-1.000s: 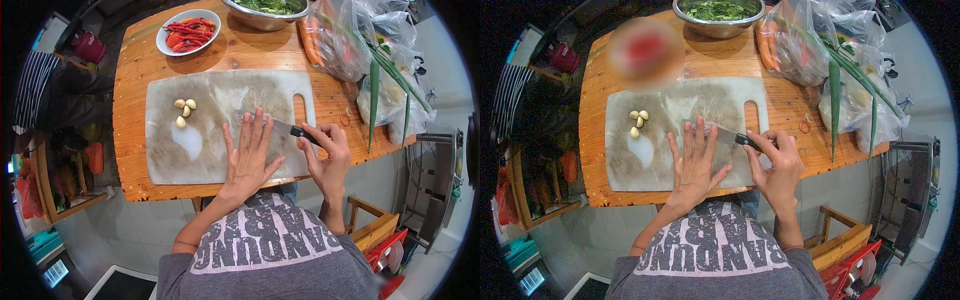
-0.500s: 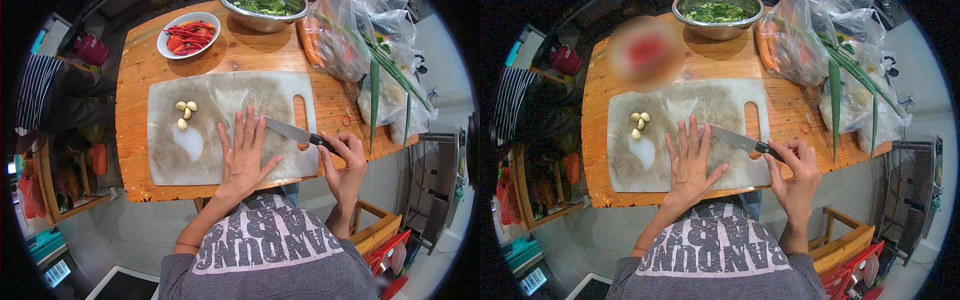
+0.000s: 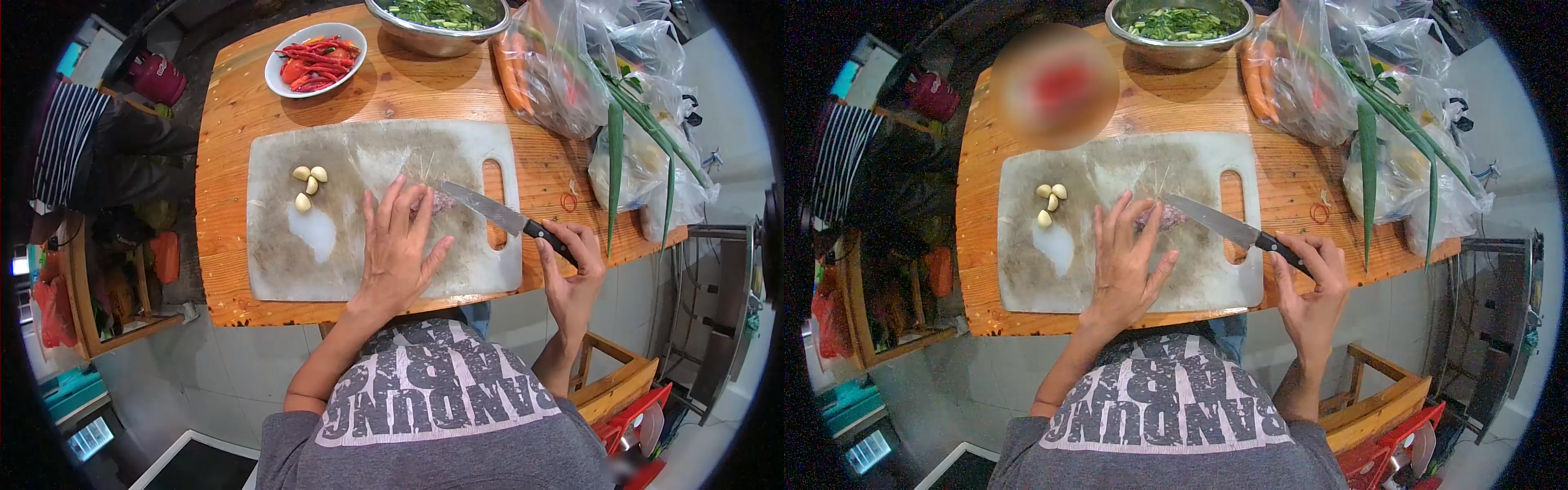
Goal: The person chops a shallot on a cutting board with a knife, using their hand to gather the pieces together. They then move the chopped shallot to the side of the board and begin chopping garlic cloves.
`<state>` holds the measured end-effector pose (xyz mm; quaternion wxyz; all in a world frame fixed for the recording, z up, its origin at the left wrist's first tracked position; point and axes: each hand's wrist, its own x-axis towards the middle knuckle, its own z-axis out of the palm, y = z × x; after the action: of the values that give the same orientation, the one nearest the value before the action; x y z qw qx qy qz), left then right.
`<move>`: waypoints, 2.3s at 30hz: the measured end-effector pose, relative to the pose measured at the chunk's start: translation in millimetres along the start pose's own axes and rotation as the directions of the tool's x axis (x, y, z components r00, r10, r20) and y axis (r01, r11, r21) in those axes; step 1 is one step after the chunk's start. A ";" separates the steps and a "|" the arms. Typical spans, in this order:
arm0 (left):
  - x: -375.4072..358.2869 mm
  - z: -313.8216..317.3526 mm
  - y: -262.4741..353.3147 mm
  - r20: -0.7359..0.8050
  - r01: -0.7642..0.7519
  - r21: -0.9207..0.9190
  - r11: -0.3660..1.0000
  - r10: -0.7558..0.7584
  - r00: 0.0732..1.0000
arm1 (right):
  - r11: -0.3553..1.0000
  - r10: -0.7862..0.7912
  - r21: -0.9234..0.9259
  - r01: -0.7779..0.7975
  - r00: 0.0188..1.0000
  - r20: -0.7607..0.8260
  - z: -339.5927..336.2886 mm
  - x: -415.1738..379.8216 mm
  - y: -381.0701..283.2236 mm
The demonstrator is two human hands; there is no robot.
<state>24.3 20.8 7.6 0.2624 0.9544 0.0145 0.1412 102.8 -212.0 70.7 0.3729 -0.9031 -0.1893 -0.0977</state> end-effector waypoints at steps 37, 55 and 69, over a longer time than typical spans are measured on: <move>-0.5 -5.3 -5.3 0.076 -0.024 0.065 0.998 0.019 0.997 | 0.994 0.002 0.112 0.001 1.000 -0.030 14.8 10.2 10.4; 2.5 -35.2 -3.8 -0.058 0.091 0.064 0.994 -0.088 0.994 | 0.909 -0.397 -0.168 0.382 0.915 -0.066 21.7 13.6 9.9; -9.6 -21.8 21.7 -0.068 -0.111 0.126 0.986 0.120 0.990 | 0.623 -0.776 -0.300 0.723 0.620 -0.117 39.9 36.0 9.6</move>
<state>8.0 11.9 33.9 0.1943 0.9619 -0.0223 0.1910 140.9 -180.2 48.0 0.2127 -0.7574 -0.4927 -0.3720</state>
